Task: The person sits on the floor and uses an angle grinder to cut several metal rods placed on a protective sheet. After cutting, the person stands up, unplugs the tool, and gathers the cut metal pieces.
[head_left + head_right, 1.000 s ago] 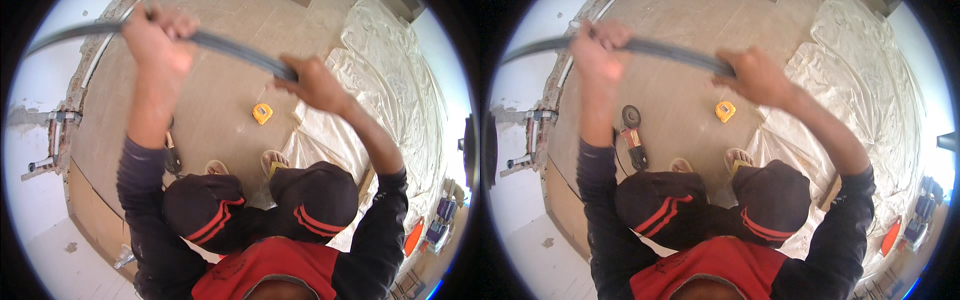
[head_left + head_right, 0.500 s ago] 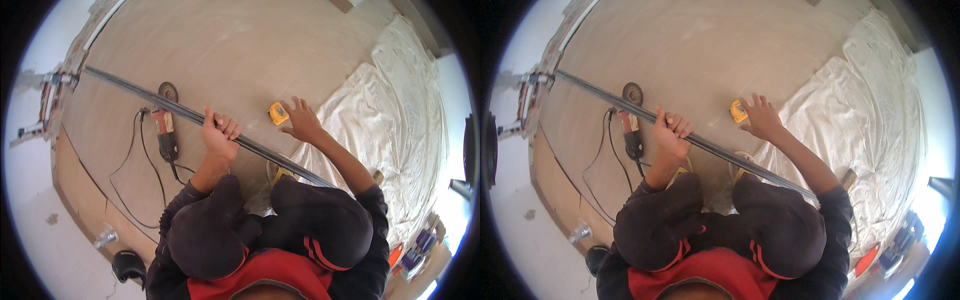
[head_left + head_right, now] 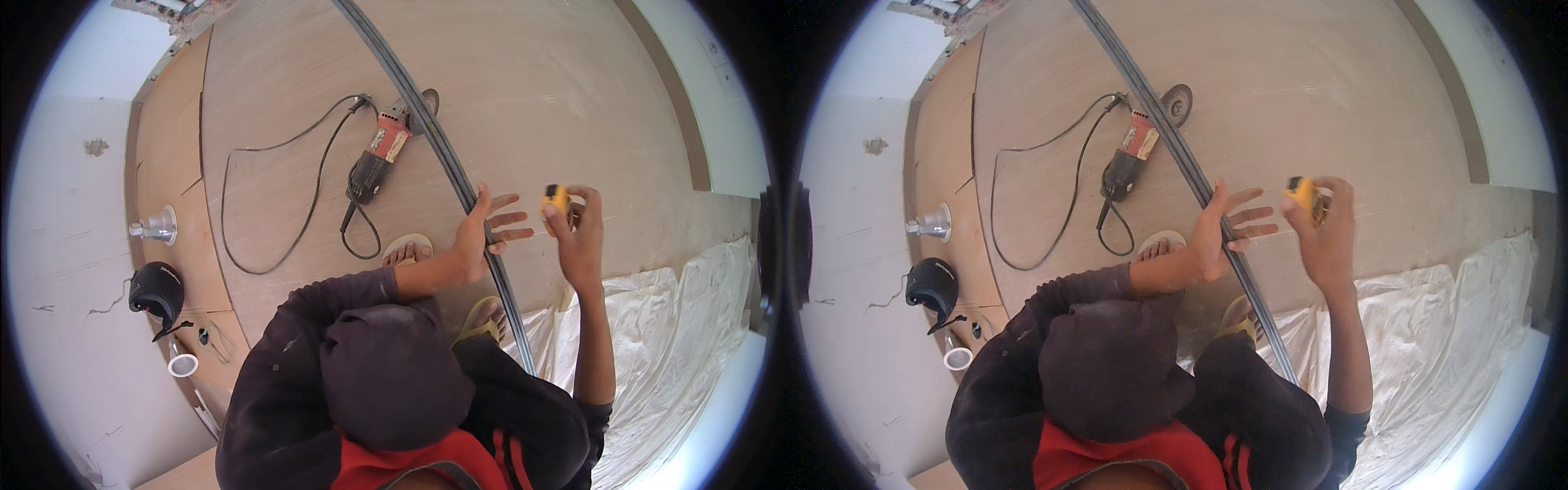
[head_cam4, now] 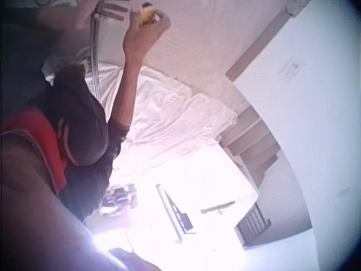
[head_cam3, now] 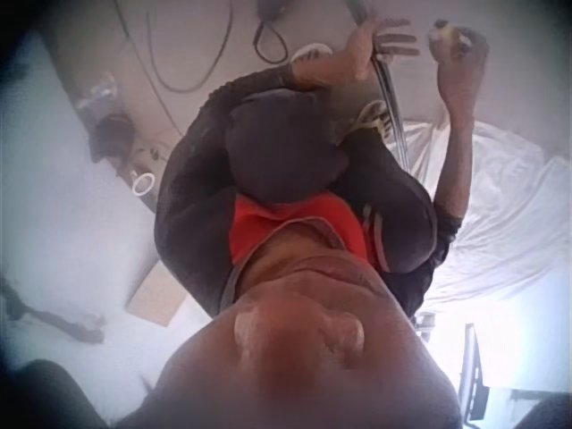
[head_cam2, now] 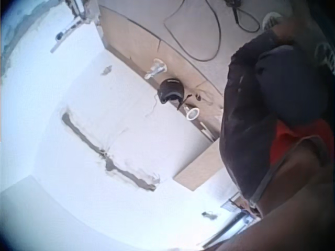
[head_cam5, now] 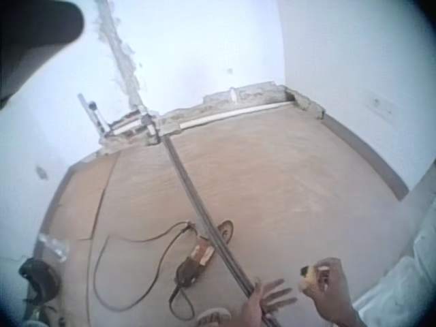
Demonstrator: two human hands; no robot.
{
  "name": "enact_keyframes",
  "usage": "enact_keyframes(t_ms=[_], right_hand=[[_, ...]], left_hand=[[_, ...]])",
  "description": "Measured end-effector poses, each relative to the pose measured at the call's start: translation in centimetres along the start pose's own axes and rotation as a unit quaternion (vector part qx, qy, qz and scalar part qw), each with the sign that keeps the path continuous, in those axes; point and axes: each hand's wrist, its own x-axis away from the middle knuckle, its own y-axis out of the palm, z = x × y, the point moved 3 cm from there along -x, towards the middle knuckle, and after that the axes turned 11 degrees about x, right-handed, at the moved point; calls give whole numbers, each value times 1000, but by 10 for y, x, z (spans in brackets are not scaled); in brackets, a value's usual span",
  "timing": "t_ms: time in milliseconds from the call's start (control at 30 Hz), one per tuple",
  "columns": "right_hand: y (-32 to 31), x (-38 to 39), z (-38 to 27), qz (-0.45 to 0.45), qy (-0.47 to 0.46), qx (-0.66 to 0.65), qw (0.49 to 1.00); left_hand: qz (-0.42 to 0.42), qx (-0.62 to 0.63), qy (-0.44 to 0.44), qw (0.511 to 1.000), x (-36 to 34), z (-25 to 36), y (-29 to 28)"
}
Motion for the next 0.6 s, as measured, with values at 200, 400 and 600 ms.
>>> enact_keyframes(t_ms=[200,400,600], right_hand=[[25,-8,-50,56,-235,191,951],[-23,-14,-83,18,-217,2,976],[-137,3,-104,16,-150,66,986]], left_hand=[[-76,26,64,995,3,14,19],[-75,8,49,996,11,37,28],[-124,27,80,989,64,73,92]])
